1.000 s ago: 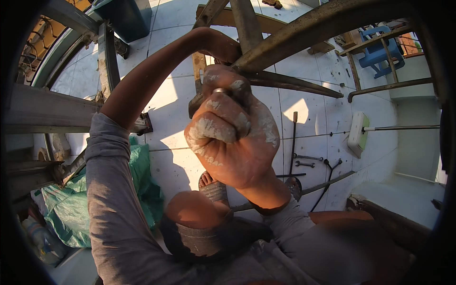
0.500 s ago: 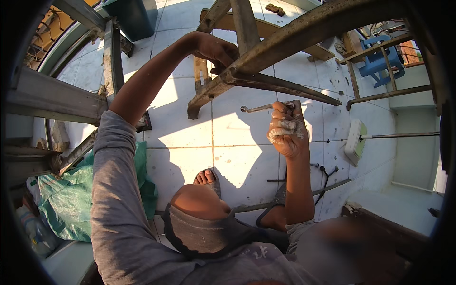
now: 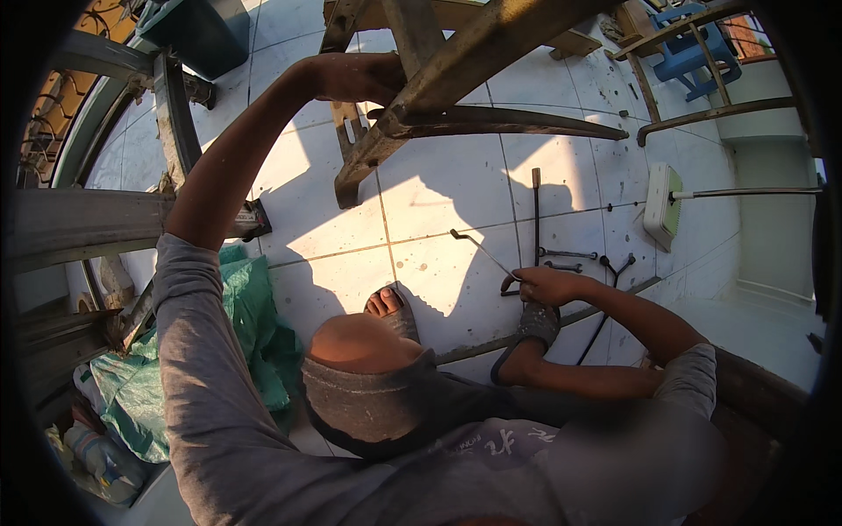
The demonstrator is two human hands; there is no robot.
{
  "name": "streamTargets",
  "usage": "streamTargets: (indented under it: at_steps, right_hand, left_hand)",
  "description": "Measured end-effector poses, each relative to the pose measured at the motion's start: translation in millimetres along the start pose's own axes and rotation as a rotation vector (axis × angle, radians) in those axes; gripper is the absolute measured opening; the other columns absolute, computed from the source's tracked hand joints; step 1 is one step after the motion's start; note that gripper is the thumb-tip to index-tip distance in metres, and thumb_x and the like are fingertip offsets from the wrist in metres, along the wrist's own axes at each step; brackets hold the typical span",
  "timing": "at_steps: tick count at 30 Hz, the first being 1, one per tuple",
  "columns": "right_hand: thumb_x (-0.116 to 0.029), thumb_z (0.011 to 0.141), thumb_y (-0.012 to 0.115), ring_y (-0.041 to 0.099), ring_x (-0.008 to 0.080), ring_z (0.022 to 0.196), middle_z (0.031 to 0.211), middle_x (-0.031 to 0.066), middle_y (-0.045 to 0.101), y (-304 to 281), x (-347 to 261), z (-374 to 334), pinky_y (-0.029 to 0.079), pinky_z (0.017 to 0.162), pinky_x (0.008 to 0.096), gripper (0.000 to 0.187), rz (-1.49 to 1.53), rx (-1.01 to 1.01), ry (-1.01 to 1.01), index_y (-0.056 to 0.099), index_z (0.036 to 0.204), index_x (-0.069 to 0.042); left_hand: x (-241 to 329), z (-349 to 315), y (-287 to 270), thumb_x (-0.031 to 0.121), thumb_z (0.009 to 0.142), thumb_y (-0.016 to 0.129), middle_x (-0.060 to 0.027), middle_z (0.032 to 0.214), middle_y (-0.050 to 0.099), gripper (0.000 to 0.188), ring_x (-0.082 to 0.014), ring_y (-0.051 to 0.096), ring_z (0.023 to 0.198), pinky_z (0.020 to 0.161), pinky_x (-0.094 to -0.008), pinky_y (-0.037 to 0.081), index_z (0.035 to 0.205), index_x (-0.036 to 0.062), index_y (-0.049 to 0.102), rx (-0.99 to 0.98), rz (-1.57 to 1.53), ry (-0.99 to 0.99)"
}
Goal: The person assembles a metal frame on a tiled floor, using a wrench to tighten bolts and a hammer to secure joints. They reposition the frame and continue tightening fasteners at multiple connection points.
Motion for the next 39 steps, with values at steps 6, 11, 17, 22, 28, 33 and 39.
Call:
streamTargets:
  at_steps: [6,11,17,22,28,33,39]
  right_hand:
    - [-0.006,0.092,0.041,0.058,0.0183,0.068,0.076,0.0083,0.057,-23.7,31.8,-72.1,0.049,0.064,0.0339,0.037,0.115,0.13,0.209,0.047,0.128,-0.002]
    - [-0.011,0.096,0.045,0.059,0.0195,0.068,0.08,0.0103,0.057,-37.1,61.3,-117.2,0.049,0.065,0.0357,0.02,0.076,0.365,0.162,0.05,0.111,0.001]
    - [-0.034,0.1,0.054,0.065,0.0202,0.081,0.09,0.0104,0.056,-77.5,79.5,-167.4,0.054,0.063,0.0349,0.035,0.301,0.61,0.408,0.055,0.106,0.001]
    - [-0.052,0.097,0.055,0.06,0.0225,0.094,0.118,0.0129,0.049,-170.5,85.3,-217.1,0.052,0.072,0.0383,0.063,0.916,1.056,0.125,0.041,0.131,-0.001]
    - [-0.033,0.097,0.059,0.047,0.0349,0.122,0.14,0.019,0.04,-203.7,-45.0,-325.3,0.045,0.099,0.0493,0.073,1.48,1.153,-0.774,0.021,0.154,-0.008]
    - [-0.031,0.102,0.046,0.043,0.0335,0.134,0.144,0.0155,0.05,-286.1,-123.2,-381.2,0.039,0.111,0.0498,0.049,1.366,1.079,-0.99,0.04,0.141,0.0]
    - [-0.036,0.1,0.046,0.052,0.0366,0.116,0.133,0.019,0.054,-294.3,-138.2,-410.7,0.047,0.095,0.051,0.05,1.162,1.326,-1.008,0.044,0.136,0.0]
  left_hand:
    - [32.4,18.3,60.7,0.023,0.096,0.062,-0.0152,0.121,0.065,0.052,-0.0213,0.062,0.105,0.096,-0.0378,0.049,0.137,-0.0046,0.046,-0.457,0.125,-0.085]
    - [44.2,20.4,80.3,0.043,0.09,0.07,-0.0156,0.129,0.061,0.068,-0.0231,0.057,0.12,0.104,-0.0374,0.046,0.135,-0.0042,0.049,-0.199,-0.144,0.218]
    - [13.6,37.3,88.8,0.045,0.088,0.073,-0.0152,0.099,0.065,0.057,-0.0192,0.057,0.087,0.078,-0.0393,0.05,0.107,-0.0075,0.059,0.108,-0.022,0.25]
    - [43.9,-4.8,63.3,0.04,0.099,0.057,-0.0123,0.093,0.068,0.045,-0.0246,0.067,0.085,0.077,-0.0381,0.052,0.122,0.0005,0.058,-0.03,0.152,0.04]
    - [130.0,-58.5,7.3,0.047,0.088,0.068,-0.0196,0.131,0.06,0.061,-0.0282,0.06,0.122,0.097,-0.0482,0.053,0.132,0.0059,0.058,-0.43,0.466,-0.533]
    - [167.0,-41.1,28.0,0.052,0.077,0.076,-0.0226,0.137,0.053,0.083,-0.0342,0.051,0.129,0.101,-0.0489,0.049,0.141,0.0068,0.047,-0.357,0.505,-0.311]
    - [189.0,-13.7,1.7,0.058,0.063,0.086,-0.0263,0.143,0.044,0.113,-0.0413,0.04,0.138,0.107,-0.0498,0.045,0.151,0.0078,0.035,0.002,0.27,0.08]
Point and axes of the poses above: each hand's wrist, its own z-axis towards the middle knuckle, its own y-axis out of the palm, x = y × z, the point moved 6 cm from there along z, towards the middle knuckle
